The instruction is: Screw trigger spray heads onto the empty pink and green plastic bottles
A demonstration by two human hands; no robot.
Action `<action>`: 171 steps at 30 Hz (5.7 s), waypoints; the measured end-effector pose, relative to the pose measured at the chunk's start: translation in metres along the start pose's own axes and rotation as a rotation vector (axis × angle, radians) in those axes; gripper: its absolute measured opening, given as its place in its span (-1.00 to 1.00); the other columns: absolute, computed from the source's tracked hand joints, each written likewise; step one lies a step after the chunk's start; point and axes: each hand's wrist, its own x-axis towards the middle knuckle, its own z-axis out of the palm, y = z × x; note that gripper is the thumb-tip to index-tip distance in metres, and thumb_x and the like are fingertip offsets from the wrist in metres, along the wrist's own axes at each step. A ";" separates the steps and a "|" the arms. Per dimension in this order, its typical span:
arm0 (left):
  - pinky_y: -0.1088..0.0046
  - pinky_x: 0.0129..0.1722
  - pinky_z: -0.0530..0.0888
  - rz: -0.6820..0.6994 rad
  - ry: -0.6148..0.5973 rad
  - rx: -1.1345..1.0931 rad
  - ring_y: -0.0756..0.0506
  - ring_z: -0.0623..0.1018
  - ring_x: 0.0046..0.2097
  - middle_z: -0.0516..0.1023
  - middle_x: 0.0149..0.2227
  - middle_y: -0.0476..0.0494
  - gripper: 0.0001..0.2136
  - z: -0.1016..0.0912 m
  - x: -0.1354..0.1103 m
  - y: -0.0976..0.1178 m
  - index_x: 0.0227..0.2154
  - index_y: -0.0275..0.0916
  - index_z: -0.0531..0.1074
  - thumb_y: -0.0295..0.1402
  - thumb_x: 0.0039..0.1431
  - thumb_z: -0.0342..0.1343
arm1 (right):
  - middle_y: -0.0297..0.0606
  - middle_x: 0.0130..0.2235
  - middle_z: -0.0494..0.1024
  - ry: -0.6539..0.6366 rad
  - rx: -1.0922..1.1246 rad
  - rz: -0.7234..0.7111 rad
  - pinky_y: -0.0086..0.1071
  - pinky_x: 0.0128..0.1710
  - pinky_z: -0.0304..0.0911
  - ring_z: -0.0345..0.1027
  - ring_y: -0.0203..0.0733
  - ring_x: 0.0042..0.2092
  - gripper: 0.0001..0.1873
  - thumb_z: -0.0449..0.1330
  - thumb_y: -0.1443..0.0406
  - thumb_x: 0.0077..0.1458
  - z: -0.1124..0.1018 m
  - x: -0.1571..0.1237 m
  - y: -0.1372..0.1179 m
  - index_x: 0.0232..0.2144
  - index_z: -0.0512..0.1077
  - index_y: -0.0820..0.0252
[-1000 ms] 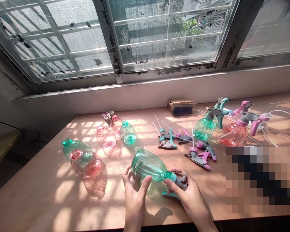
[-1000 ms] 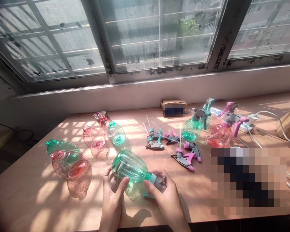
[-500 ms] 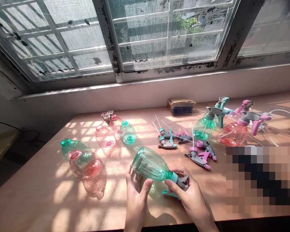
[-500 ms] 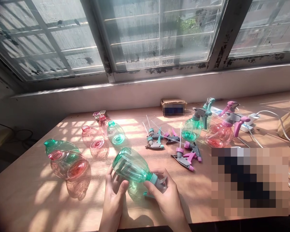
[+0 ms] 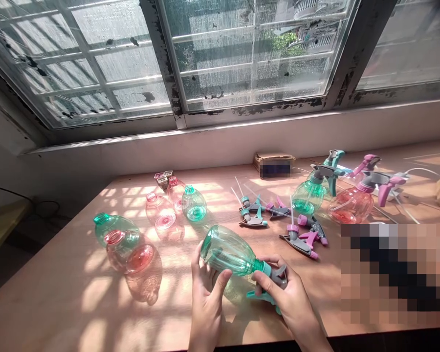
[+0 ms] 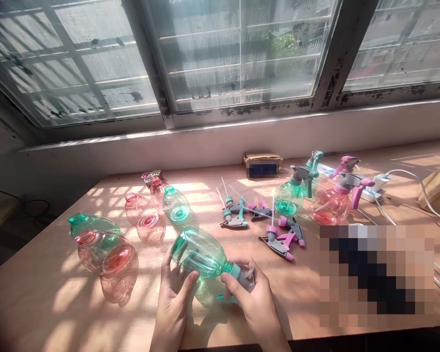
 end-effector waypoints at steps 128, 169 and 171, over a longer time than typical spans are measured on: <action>0.29 0.11 0.56 0.066 0.109 -0.067 -0.21 0.64 0.12 0.62 0.15 -0.20 -0.28 0.006 0.003 0.001 0.30 0.00 0.32 -0.14 0.13 0.48 | -0.36 -0.45 0.61 0.080 -0.033 0.015 -0.30 -0.37 0.54 0.49 -0.16 -0.41 -0.55 0.57 -0.01 -0.04 0.007 -0.004 -0.005 -0.25 0.63 0.14; 0.17 0.28 0.44 0.042 0.174 -0.017 -0.30 0.53 0.29 0.56 0.23 -0.24 -0.36 0.009 -0.003 0.009 0.30 -0.06 0.36 0.00 0.22 0.36 | -0.40 -0.44 0.61 0.048 -0.034 0.011 -0.35 -0.35 0.55 0.53 -0.18 -0.41 -0.58 0.57 0.00 -0.01 0.004 -0.004 -0.003 -0.24 0.61 0.10; 0.13 0.25 0.47 0.046 0.200 -0.024 -0.33 0.56 0.26 0.60 0.17 -0.27 -0.29 0.009 -0.002 0.009 0.30 -0.10 0.34 0.02 0.18 0.39 | -0.39 -0.40 0.62 0.028 -0.016 0.033 -0.33 -0.34 0.57 0.53 -0.18 -0.40 -0.59 0.57 0.01 -0.02 0.006 -0.007 -0.006 -0.23 0.61 0.09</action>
